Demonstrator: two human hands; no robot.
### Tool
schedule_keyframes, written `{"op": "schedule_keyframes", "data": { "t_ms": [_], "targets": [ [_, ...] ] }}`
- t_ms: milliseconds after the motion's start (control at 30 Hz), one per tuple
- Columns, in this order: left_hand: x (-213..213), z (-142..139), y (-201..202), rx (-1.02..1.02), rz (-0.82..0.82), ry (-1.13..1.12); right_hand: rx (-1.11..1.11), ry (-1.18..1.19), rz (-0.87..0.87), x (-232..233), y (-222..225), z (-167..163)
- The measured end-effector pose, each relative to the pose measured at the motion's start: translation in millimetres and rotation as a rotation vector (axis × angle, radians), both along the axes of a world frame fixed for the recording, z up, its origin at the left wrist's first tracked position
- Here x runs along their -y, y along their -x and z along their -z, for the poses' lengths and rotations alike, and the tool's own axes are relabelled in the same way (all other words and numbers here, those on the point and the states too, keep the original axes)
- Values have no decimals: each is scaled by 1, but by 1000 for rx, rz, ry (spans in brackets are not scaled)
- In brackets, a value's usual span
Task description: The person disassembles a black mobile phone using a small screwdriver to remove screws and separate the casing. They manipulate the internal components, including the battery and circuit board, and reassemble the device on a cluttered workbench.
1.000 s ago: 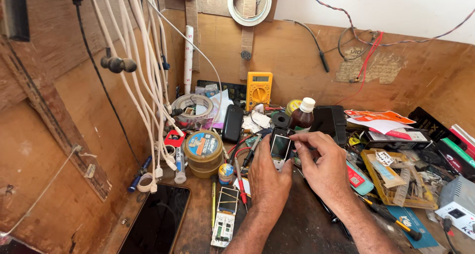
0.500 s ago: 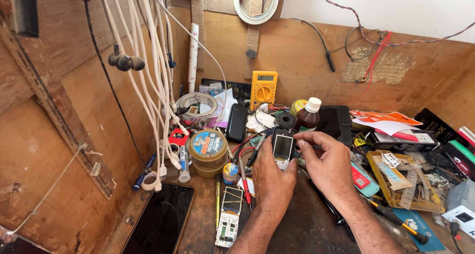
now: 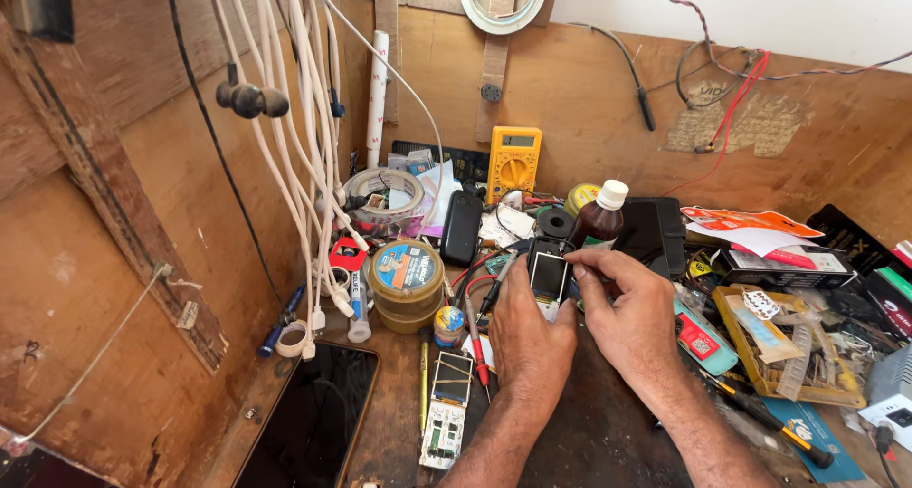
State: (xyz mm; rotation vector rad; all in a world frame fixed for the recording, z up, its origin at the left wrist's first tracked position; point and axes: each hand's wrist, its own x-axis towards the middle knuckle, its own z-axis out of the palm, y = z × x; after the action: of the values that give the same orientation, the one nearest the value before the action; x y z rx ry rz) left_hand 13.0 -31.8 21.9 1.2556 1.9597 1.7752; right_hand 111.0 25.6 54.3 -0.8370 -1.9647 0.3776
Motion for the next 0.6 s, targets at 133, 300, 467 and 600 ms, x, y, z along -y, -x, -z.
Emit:
{"op": "schedule_keyframes", "data": {
  "t_ms": [133,300,467,600],
  "targets": [
    [1,1,0,-44,-10,-39,47,-44,-16,-2,1,-2],
    [3,3,0,-109,5,-83,106,33,13,-4,1,-10],
    [4,3,-1,-146,34,-135,131,162,41,-12,-1,-14],
    [-1,3,0,-46,48,-144,-34,349,-51,-21,-5,-12]
  ]
}}
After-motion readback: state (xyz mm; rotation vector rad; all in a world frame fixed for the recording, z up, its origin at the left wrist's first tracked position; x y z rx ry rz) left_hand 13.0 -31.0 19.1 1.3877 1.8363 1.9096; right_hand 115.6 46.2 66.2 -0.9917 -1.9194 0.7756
